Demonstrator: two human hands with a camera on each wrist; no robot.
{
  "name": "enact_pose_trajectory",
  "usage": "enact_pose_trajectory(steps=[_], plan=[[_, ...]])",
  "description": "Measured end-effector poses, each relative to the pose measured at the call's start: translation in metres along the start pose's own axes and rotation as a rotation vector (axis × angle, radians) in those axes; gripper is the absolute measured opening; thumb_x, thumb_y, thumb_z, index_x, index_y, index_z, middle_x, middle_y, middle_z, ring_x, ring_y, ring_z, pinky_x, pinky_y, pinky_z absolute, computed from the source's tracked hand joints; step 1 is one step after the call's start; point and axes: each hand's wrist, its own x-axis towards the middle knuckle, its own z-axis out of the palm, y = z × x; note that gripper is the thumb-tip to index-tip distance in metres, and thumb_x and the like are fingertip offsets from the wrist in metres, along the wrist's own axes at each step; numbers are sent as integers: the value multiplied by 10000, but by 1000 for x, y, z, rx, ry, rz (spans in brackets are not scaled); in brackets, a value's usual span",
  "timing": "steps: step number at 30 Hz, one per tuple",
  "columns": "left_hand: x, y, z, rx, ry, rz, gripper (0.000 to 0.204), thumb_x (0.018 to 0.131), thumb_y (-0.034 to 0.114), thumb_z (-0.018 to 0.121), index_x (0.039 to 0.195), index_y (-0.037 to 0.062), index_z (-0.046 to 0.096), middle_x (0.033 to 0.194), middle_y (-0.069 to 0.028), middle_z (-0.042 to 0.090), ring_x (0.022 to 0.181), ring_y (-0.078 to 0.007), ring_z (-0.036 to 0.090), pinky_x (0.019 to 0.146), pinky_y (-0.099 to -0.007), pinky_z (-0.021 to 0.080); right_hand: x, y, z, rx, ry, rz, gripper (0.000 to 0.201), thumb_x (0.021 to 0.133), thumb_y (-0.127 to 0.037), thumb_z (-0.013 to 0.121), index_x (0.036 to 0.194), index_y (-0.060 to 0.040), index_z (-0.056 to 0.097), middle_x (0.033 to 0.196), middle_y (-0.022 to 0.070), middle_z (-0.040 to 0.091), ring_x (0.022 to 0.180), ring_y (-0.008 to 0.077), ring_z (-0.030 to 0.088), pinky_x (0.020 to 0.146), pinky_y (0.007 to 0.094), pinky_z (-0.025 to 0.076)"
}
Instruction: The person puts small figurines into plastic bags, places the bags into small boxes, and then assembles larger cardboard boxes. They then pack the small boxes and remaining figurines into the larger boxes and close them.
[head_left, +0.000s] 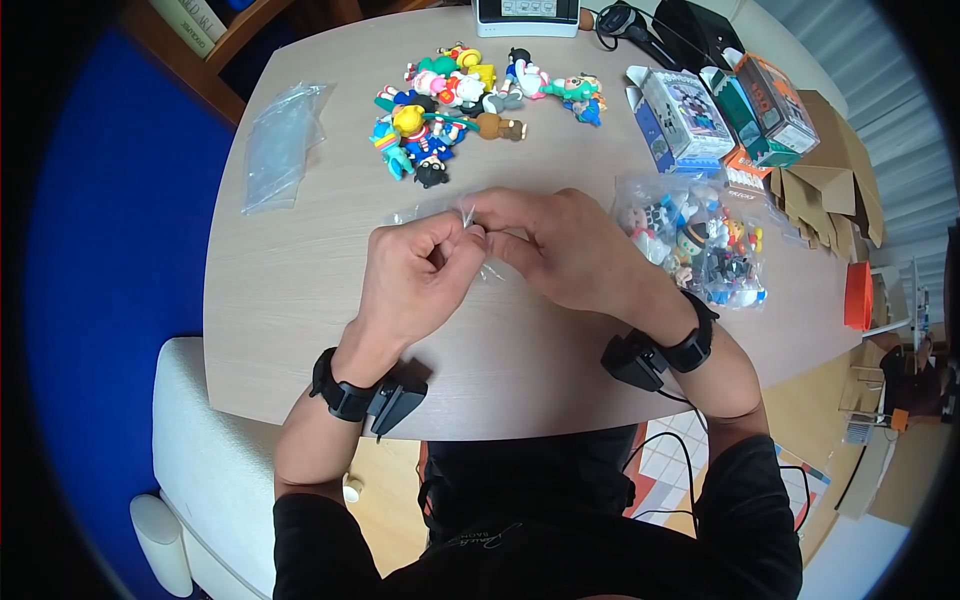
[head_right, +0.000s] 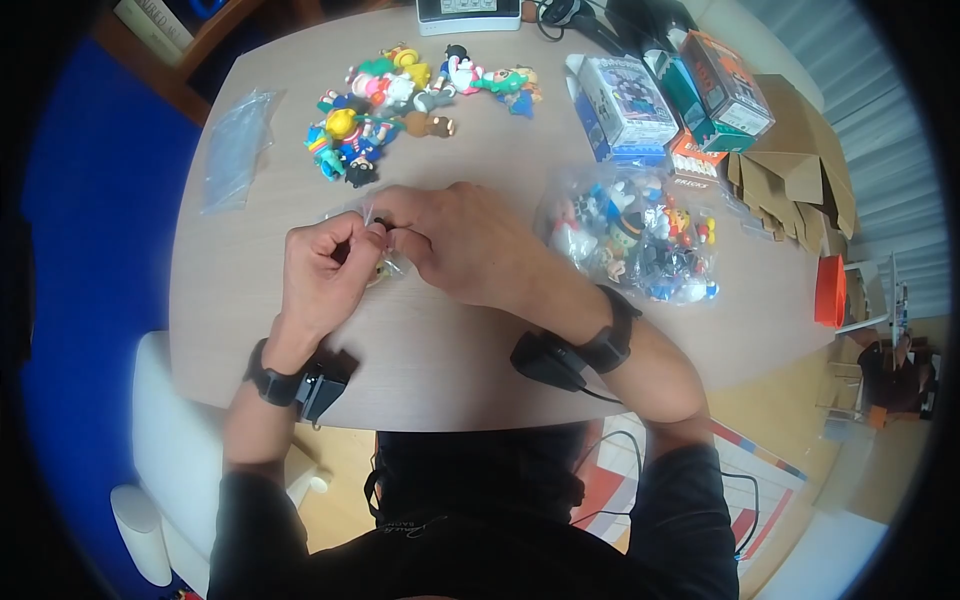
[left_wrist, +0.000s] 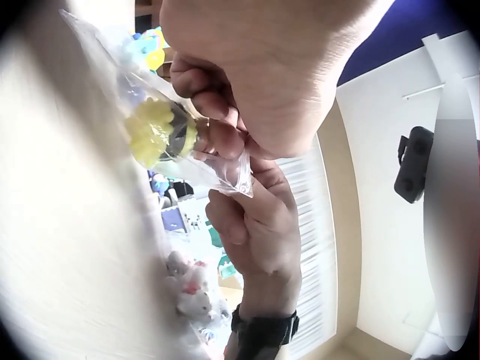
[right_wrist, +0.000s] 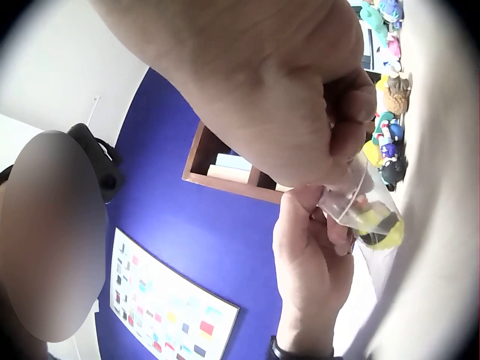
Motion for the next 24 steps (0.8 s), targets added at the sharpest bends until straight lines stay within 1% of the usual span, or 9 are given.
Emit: enact_pose_trajectory(steps=[3,9,12,15,18,20,21,23,24], plan=[[0,-1,1,-14,-1,-11,224,847,74,642,652,-5,565,493,-2,481,470,-30,400,437,-235,323,1,-1,0,122,-17,69,178,894,-138,648,1043,-57,594,745,104,685,642,282,658,589,351,483],[1,-5,-1,7,-1,-20,252,864,92,638,646,-8,562,487,5,464,473,-28,387,433,-238,314,-2,3,-9,-133,-194,-48,157,925,-130,594,1060,-51,580,830,143,681,740,296,661,612,357,479],[2,-7,-2,-35,21,-18,263,871,96,636,641,-7,560,484,9,454,475,-27,382,432,-239,309,-1,1,-16,11,-322,84,180,940,-157,536,1070,-62,616,782,166,657,741,349,637,703,435,485],[2,-3,-4,-55,46,-11,263,871,95,638,641,-6,561,484,10,450,479,-24,380,435,-239,308,0,-3,-23,183,-295,78,230,914,-51,565,1137,-38,618,836,119,693,734,248,667,701,318,501],[4,-6,-7,-100,71,-5,255,874,94,637,649,-4,568,490,16,459,487,-20,379,443,-235,312,13,-7,-38,279,-139,265,288,898,-28,575,1183,-30,621,883,108,700,788,221,669,754,302,508],[6,-7,-10,-118,52,-53,252,885,89,627,655,0,572,503,27,480,497,-13,386,455,-226,318,32,5,-36,144,52,239,267,912,-131,576,1156,-30,619,922,128,702,840,301,661,780,361,507],[5,-6,-12,-183,53,-56,245,900,86,604,673,2,575,550,18,515,516,-21,419,477,-218,334,40,15,-34,78,152,229,274,919,-182,576,1143,-29,618,942,138,703,867,341,657,793,390,506],[5,-3,-14,-318,51,-54,238,931,80,558,707,5,581,645,0,583,554,-37,486,520,-203,366,50,39,-26,-279,153,138,292,902,-205,597,1138,-35,625,983,143,696,928,337,648,820,405,506],[5,-1,-15,-399,93,-27,242,931,79,566,701,8,583,626,8,577,551,-29,481,515,-202,360,52,49,-23,-460,153,90,302,893,-216,607,1136,-38,628,1003,146,692,958,335,643,834,412,506]])
